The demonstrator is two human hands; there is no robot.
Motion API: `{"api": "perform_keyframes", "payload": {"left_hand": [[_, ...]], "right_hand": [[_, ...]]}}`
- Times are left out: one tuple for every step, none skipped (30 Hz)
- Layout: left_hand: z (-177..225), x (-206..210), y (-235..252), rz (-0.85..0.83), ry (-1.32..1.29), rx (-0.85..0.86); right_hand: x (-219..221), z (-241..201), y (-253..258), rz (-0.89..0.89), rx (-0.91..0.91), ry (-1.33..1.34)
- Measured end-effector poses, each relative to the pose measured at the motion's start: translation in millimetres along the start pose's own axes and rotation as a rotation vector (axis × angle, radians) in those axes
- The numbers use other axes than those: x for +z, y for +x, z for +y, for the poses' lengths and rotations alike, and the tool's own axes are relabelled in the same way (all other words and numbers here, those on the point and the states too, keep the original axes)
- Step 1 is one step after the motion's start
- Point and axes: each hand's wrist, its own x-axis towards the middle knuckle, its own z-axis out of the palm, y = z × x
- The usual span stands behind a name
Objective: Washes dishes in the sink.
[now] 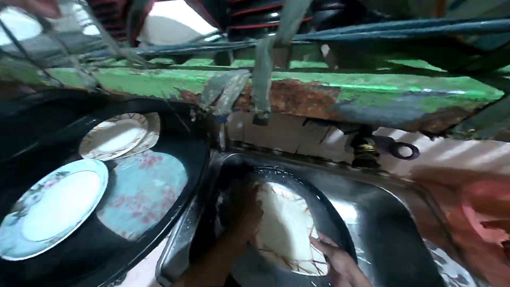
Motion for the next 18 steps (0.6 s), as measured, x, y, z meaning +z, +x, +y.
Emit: {"api": "perform_keyframes", "payload": {"left_hand": [[-18, 14, 5, 0.0, -0.277, -0.047], [-17, 12, 9, -0.091, -0.421, -0.195], [-7, 3, 10, -0.148, -0.48, -0.313], [2, -5, 9, -0.147, -0.492, -0.382], [10, -17, 5, -0.124, -0.463, -0.394], [14, -29, 0, -0.073, -0.413, -0.378], [14, -40, -6, 0.021, -0.37, -0.353], [11, -50, -13, 0.156, -0.356, -0.322], [6, -62, -18, 0.288, -0.36, -0.307], [-1, -73, -24, 0.431, -0.39, -0.29], [-11, -84, -31, 0.579, -0.452, -0.263], [-20, -97, -37, 0.679, -0.571, -0.254], [-26, -113, -43, 0.74, -0.704, -0.286], [-27, -129, -46, 0.819, -0.826, -0.376], [-32, -141, -47, 0.917, -0.926, -0.446], [-41, -148, -49, 1.015, -1.021, -0.467], [-51, -152, -50, 1.113, -1.109, -0.461], [-59, -154, -50, 1.206, -1.192, -0.441]], "right_hand": [[5, 0, -4, -0.041, -0.001, 0.058], [10, -1, -9, -0.082, 0.007, 0.093], [16, -4, -13, -0.109, 0.02, 0.103], [22, -5, -13, -0.131, 0.008, 0.083], [29, -6, -12, -0.15, -0.03, 0.061], [36, -9, -13, -0.173, -0.066, 0.048], [42, -14, -15, -0.192, -0.091, 0.048], [46, -22, -19, -0.194, -0.127, 0.011], [45, -29, -21, -0.183, -0.191, -0.047], [40, -30, -19, -0.157, -0.285, -0.135], [31, -28, -13, -0.12, -0.399, -0.276], [19, -24, -6, -0.07, -0.524, -0.443], [8, -18, 2, -0.008, -0.654, -0.609], [-3, -11, 9, 0.057, -0.746, -0.736], [-13, -3, 12, 0.102, -0.781, -0.827], [-18, 2, 11, 0.113, -0.752, -0.893], [-19, 3, 9, 0.108, -0.698, -0.93], [-17, 3, 6, 0.095, -0.643, -0.918]]}}
